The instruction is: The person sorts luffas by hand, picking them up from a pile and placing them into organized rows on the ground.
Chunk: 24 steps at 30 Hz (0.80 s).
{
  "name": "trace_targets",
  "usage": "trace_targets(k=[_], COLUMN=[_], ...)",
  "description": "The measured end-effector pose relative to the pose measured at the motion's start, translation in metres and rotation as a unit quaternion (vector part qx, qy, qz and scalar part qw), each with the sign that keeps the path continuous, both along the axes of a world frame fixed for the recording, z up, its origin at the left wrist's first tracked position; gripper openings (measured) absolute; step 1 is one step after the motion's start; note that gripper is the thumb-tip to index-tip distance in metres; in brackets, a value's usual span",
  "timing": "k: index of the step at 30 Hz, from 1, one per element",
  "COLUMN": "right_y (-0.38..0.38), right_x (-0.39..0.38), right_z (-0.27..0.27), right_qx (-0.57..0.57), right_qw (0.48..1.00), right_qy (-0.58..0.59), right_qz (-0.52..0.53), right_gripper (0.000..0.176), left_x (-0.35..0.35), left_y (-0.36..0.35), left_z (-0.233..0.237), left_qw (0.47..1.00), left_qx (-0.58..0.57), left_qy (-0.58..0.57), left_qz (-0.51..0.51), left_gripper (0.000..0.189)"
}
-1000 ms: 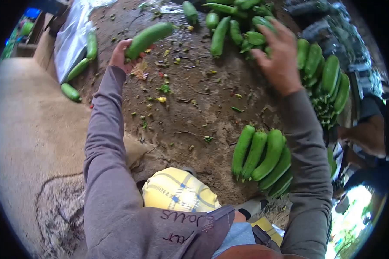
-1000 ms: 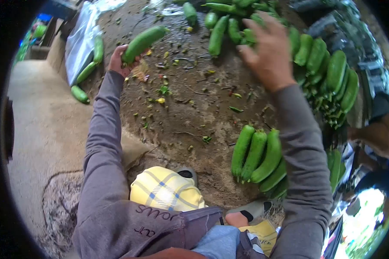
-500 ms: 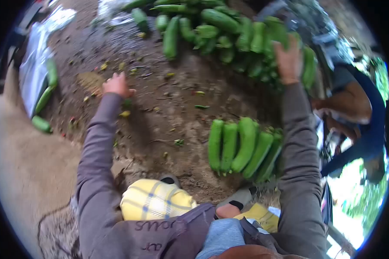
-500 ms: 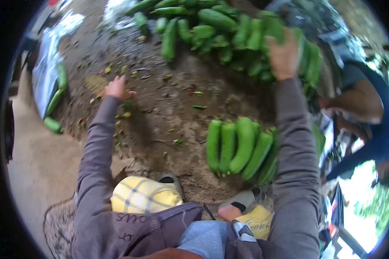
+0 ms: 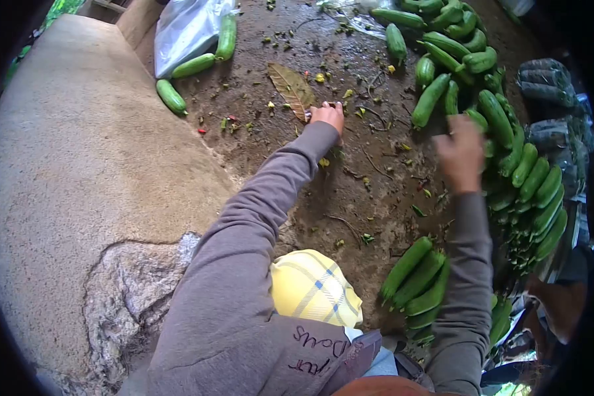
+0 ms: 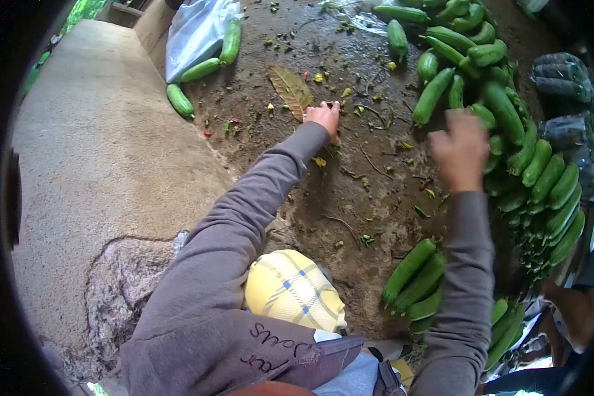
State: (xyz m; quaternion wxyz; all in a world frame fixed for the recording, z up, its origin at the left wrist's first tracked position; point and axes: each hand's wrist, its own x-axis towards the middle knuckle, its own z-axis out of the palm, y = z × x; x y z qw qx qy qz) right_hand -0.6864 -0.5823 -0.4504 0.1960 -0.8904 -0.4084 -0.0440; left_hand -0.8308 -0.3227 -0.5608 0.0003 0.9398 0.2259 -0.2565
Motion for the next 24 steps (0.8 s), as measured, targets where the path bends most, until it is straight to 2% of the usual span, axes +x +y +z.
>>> trace_targets(k=[1,2,4,5,6,7,8,9,10,12,15,16,18,19,21,24], right_y=[0.029,0.055,0.078,0.081,0.076,0.073,0.07,0.068,0.068,0.074,0.073,0.072,0.067,0.067,0.069,0.071], right_x=[-0.032,-0.059,-0.092,-0.098,-0.103,-0.104,-0.102,-0.097,-0.092,-0.092,-0.093,-0.093,-0.093,-0.095,-0.096,-0.095], right_z=[-0.031,-0.052,-0.092,-0.092,-0.093,-0.093,-0.092,-0.089,-0.086,-0.089,-0.089,-0.091,-0.095,-0.096,-0.095,-0.091], right_qx=[-0.152,-0.249,-0.284,-0.293,-0.305,-0.32,-0.331,-0.342,-0.352,-0.355,-0.339,-0.334,-0.323,-0.315,-0.314,-0.322], right_qw=[0.987,0.962,0.931,0.935,0.937,0.936,0.934,0.931,0.929,0.924,0.931,0.933,0.936,0.939,0.94,0.935], right_qy=[0.006,0.077,0.193,0.171,0.147,0.123,0.123,0.121,0.115,0.135,0.134,0.133,0.135,0.138,0.133,0.149], right_qz=[-0.042,-0.076,-0.121,-0.103,-0.088,-0.078,-0.059,-0.04,-0.02,-0.036,-0.037,-0.033,-0.03,-0.028,-0.024,-0.022], right_gripper=[0.062,0.075,0.081,0.082,0.082,0.082,0.082,0.083,0.083,0.086,0.09,0.091,0.093,0.094,0.097,0.097], left_x=[-0.001,-0.002,-0.001,-0.002,-0.006,-0.004,-0.009,-0.015,-0.018,-0.025,-0.032,-0.038,-0.052,-0.056,-0.048,-0.034], left_y=[0.003,0.006,0.037,0.071,0.093,0.125,0.146,0.186,0.207,0.26,0.284,0.294,0.316,0.316,0.288,0.295], left_z=[0.008,0.019,0.039,0.024,0.023,0.033,0.043,0.037,0.052,0.039,0.032,0.024,-0.007,-0.017,0.005,0.021], left_qw=[1.0,0.998,0.979,0.942,0.934,0.935,0.884,0.886,0.897,0.881,0.884,0.875,0.818,0.812,0.793,0.783], left_qx=[-0.026,-0.053,-0.169,-0.261,-0.171,-0.081,-0.048,0.065,0.172,0.278,0.238,0.176,0.088,0.115,0.169,0.188], left_qy=[-0.01,-0.019,-0.086,-0.173,-0.27,-0.292,-0.404,-0.409,-0.344,-0.292,-0.206,-0.192,-0.205,-0.207,-0.216,-0.268], left_qz=[0.009,0.019,0.078,0.117,0.162,0.185,0.229,0.207,0.217,0.248,0.345,0.409,0.531,0.534,0.543,0.529], left_gripper=[0.106,0.105,0.095,0.079,0.051,0.032,0.027,0.03,0.036,0.055,0.084,0.088,0.092,0.094,0.097,0.101])
